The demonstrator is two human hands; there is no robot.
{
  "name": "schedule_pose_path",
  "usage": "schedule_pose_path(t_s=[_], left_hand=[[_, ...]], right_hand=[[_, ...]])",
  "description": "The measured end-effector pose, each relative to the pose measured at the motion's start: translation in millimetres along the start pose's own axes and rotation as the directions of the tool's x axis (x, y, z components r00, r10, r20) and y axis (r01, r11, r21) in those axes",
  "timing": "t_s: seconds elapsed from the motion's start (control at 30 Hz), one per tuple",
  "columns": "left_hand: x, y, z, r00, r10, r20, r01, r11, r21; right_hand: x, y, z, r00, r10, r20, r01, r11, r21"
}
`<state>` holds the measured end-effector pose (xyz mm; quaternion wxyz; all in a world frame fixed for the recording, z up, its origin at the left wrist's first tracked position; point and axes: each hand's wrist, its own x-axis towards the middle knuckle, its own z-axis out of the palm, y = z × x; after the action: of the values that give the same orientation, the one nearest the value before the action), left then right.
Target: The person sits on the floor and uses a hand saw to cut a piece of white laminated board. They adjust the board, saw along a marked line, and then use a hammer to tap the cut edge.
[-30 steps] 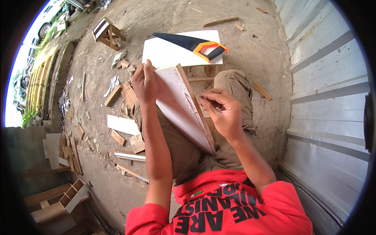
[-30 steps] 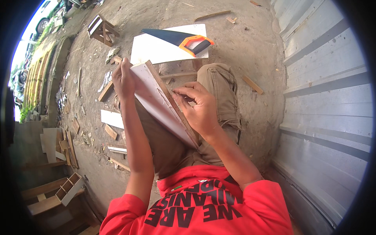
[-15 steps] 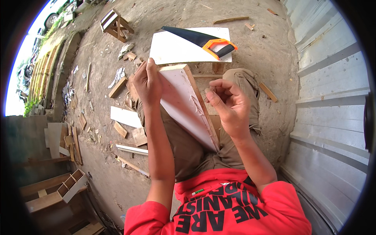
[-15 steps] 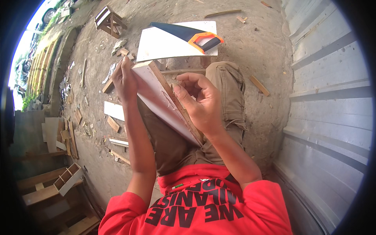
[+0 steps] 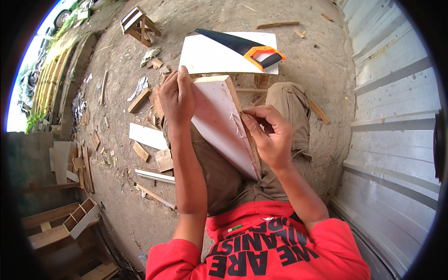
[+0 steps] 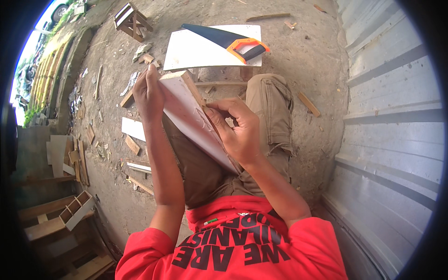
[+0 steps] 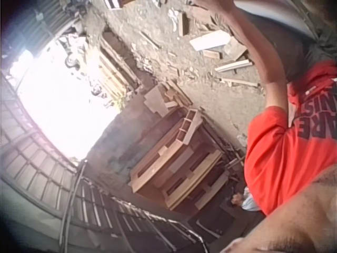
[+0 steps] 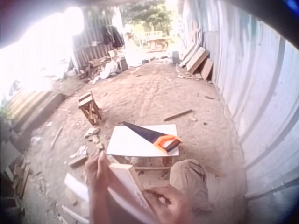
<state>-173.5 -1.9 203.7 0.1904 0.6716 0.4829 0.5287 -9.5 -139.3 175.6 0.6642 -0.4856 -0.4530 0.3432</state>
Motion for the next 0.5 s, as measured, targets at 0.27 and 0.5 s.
schedule_pose_path(t_s=[0.27, 0.5], left_hand=[[3, 23, -8, 0.989, 0.036, 0.14, -0.064, 0.978, 0.2], [0, 18, -11, 0.994, 0.033, 0.103, -0.05, 0.985, 0.165]], right_hand=[[4, -6, -10, 0.972, -0.234, 0.022, 0.233, 0.947, -0.219], [2, -14, -8, 0.962, -0.268, 0.054, 0.273, 0.934, -0.232]])
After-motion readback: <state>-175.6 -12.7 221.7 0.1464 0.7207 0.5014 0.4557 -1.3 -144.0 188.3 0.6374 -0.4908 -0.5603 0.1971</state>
